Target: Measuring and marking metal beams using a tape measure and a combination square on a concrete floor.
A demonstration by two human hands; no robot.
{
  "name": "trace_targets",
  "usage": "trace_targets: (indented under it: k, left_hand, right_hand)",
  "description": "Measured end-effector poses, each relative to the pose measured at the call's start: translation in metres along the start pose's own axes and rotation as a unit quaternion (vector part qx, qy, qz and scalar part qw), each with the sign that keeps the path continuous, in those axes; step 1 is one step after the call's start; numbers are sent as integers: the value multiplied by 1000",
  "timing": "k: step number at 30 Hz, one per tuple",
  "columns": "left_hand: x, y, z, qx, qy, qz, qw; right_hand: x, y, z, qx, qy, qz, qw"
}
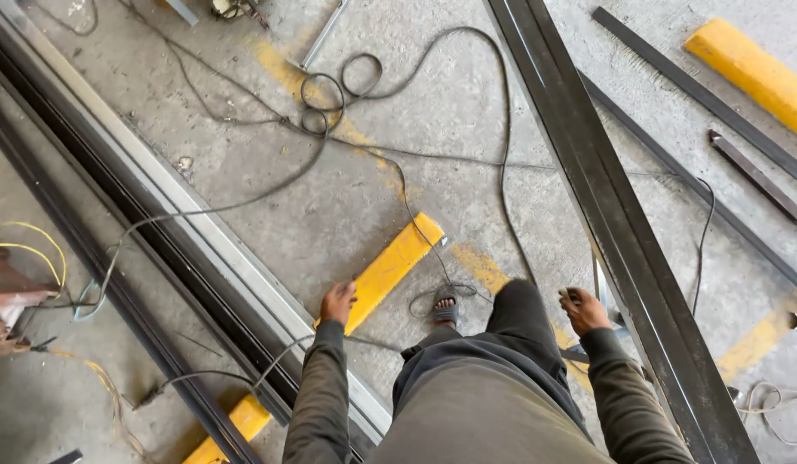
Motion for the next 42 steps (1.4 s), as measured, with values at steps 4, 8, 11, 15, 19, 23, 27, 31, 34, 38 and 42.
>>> trace_targets:
  k: [4, 8, 11, 15, 19, 23, 27, 31, 34, 38, 42]
  left_hand:
    - [79, -30, 12, -77, -153, -162, 972]
    - [134, -15, 66, -134, -378, -41, 915]
    - [136, 14, 74, -118, -492, -67, 860]
    - [64, 80, 24, -188, -445, 3, 876]
    - [-38, 121, -111, -137, -257, 59, 955]
    - [-127, 136, -154, -161, -214, 104, 958]
    - [-119, 142, -180, -193, -256, 119, 940]
    - [-101, 151, -213, -153, -418, 62, 894]
    - [-129, 133, -272, -103, -470, 30, 876]
    - [-236, 51, -418, -127, -377, 105, 911]
    - [-363, -52, -578, -141, -251, -18, 958]
  right_hand:
    - [103, -17, -34, 20, -28, -2, 999]
    - [173, -34, -99, 82, -54, -182, 978]
    - [236, -62, -166, 89, -139, -332, 929]
    - [374, -137, -236, 73, -189, -246, 948]
    - [493, -182, -322, 91, -280, -207, 933]
    - [591, -195, -386, 143, -342, -190, 909]
    - [652, -167, -440, 170, -349, -218, 895]
    - [666, -110, -515, 174, -318, -78, 929]
    - [624, -57, -603, 137, -278, 93, 946]
    - [455, -9, -730, 129, -150, 339, 920]
    - [441, -29, -719, 179, -145, 623, 747]
Point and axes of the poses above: each hand's wrist, its own z-axis away from the middle knuckle, its own y-axis out of the palm, x = y × z, the point moved 5 cm from there along -z, towards the middle knuckle, and after that the axes turned 4 degrees about z, right-handed, at the moved point
